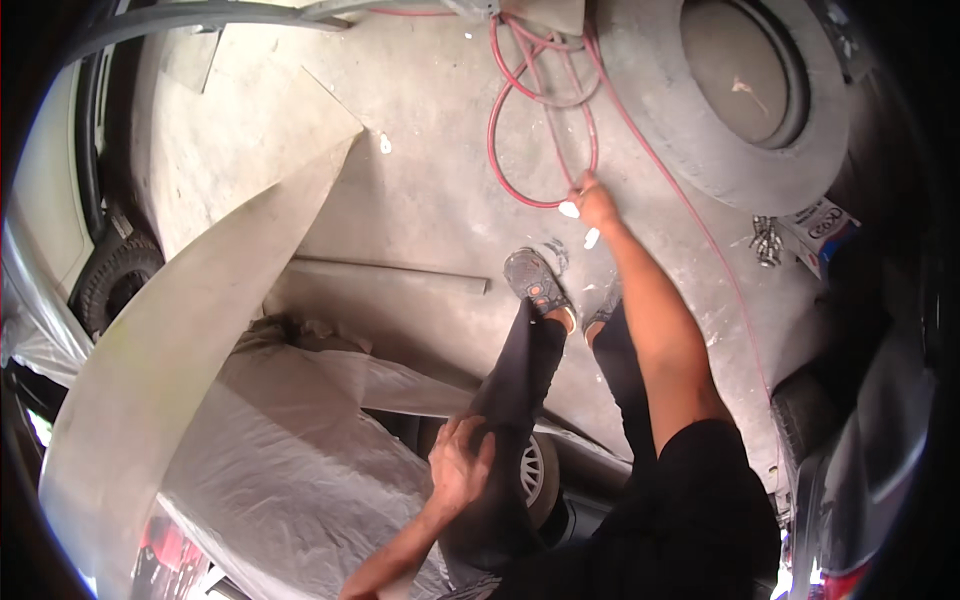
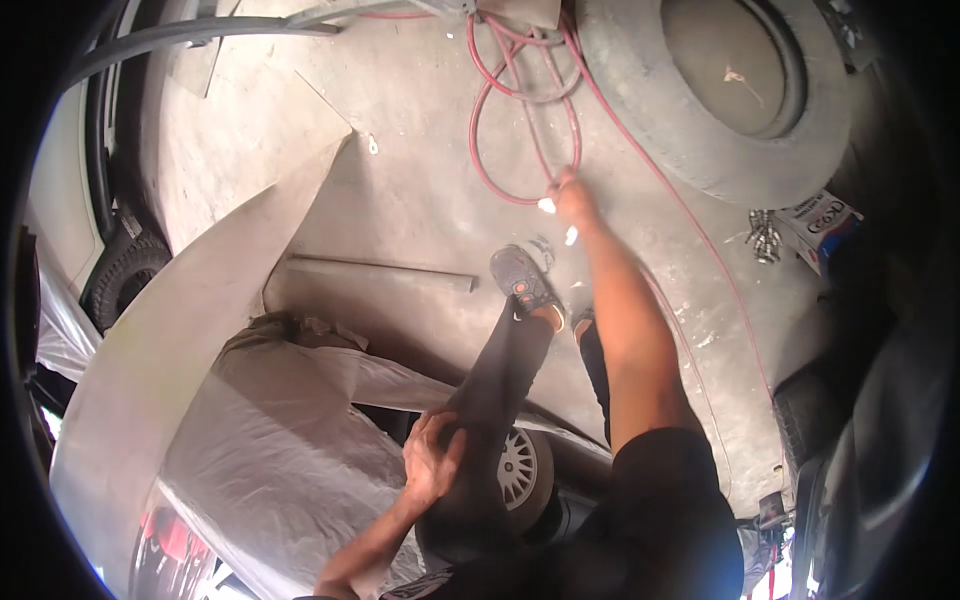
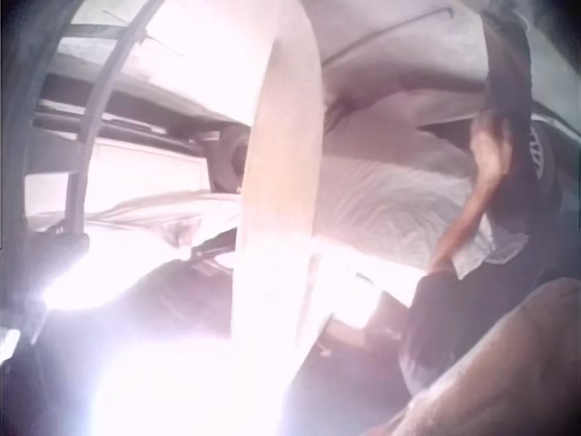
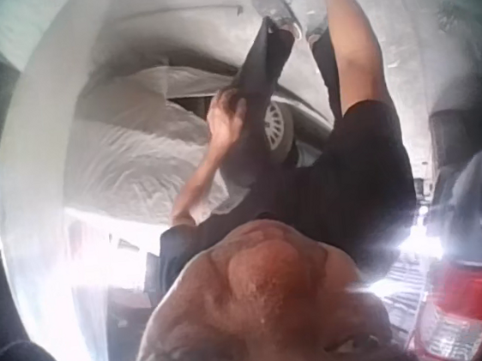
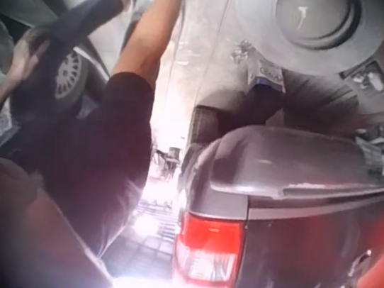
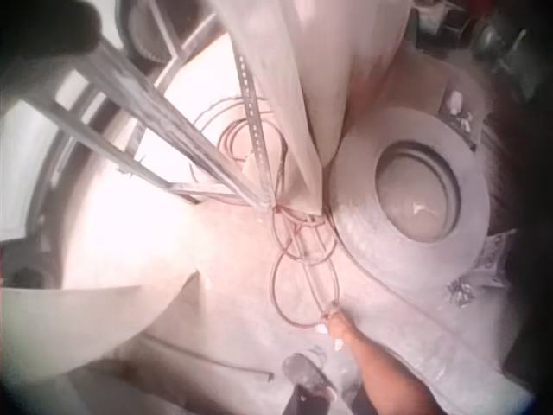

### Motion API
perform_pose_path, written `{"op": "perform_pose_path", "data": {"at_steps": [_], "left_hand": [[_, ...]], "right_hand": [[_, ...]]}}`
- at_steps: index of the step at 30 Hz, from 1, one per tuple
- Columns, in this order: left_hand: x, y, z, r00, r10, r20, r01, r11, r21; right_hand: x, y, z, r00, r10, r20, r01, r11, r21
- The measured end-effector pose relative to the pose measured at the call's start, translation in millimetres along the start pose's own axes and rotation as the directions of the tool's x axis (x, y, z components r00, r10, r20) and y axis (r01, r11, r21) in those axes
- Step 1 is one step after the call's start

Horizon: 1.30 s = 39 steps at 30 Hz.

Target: The person cleans various automotive parts and equipment using a cloth, then handles a large plastic sheet near a vehicle.

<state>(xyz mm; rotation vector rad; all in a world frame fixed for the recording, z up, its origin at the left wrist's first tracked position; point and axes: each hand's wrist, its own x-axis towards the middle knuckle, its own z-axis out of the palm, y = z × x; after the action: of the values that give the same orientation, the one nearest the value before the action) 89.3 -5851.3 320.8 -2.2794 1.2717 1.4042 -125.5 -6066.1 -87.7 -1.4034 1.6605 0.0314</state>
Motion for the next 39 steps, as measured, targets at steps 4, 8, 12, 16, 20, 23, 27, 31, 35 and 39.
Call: {"op": "perform_pose_path", "data": {"at_steps": [4, 8, 12, 16, 20, 23, 27, 31, 35, 39], "left_hand": [[-20.5, -20.1, 12.3, 0.999, 0.033, -0.022, -0.033, 0.999, 0.008], [-44.2, -28.6, 35.3, 0.995, 0.089, 0.050, -0.094, 0.990, 0.101], [-48.2, 5.8, 45.9, 0.968, 0.233, 0.092, -0.250, 0.926, 0.282], [-38.8, 153.0, -10.1, 0.857, 0.304, 0.416, 0.319, 0.321, -0.892], [-35.1, 272.3, -82.8, 0.882, 0.375, 0.285, 0.359, -0.143, -0.922], [-28.1, 277.1, -78.6, 0.902, 0.372, 0.220, 0.255, -0.046, -0.966], [-192.2, 340.3, -97.2, 0.857, 0.495, 0.145, 0.078, 0.152, -0.985], [-301.5, 316.8, -62.5, 0.600, 0.742, 0.300, -0.132, 0.462, -0.877], [-365.7, 285.3, -65.6, 0.056, 0.801, 0.596, -0.578, 0.513, -0.634], [-341.1, 282.2, -99.7, -0.203, 0.671, 0.713, -0.780, 0.329, -0.532]], "right_hand": [[-125.6, -79.3, -65.0, 0.992, -0.123, -0.019, 0.123, 0.991, 0.045], [-278.5, -113.7, -182.4, 0.980, -0.185, 0.078, 0.177, 0.979, 0.102], [-465.6, -144.7, -322.3, 0.937, -0.194, 0.289, 0.124, 0.961, 0.246], [-629.3, -167.4, -407.1, 0.930, -0.247, 0.271, 0.197, 0.960, 0.201], [-732.8, -137.4, -455.5, 0.932, -0.154, 0.329, 0.031, 0.936, 0.351], [-759.4, -109.9, -468.4, 0.940, 0.109, 0.322, -0.186, 0.958, 0.219], [-769.0, -101.0, -471.8, 0.997, -0.026, -0.067, 0.039, 0.979, 0.200], [-715.8, -171.5, -504.4, 0.977, 0.033, -0.210, 0.094, 0.821, 0.563], [-690.4, -257.2, -541.8, 0.998, 0.052, 0.044, -0.068, 0.700, 0.711], [-707.1, -306.1, -552.1, 0.978, -0.149, -0.148, 0.182, 0.955, 0.235]]}}
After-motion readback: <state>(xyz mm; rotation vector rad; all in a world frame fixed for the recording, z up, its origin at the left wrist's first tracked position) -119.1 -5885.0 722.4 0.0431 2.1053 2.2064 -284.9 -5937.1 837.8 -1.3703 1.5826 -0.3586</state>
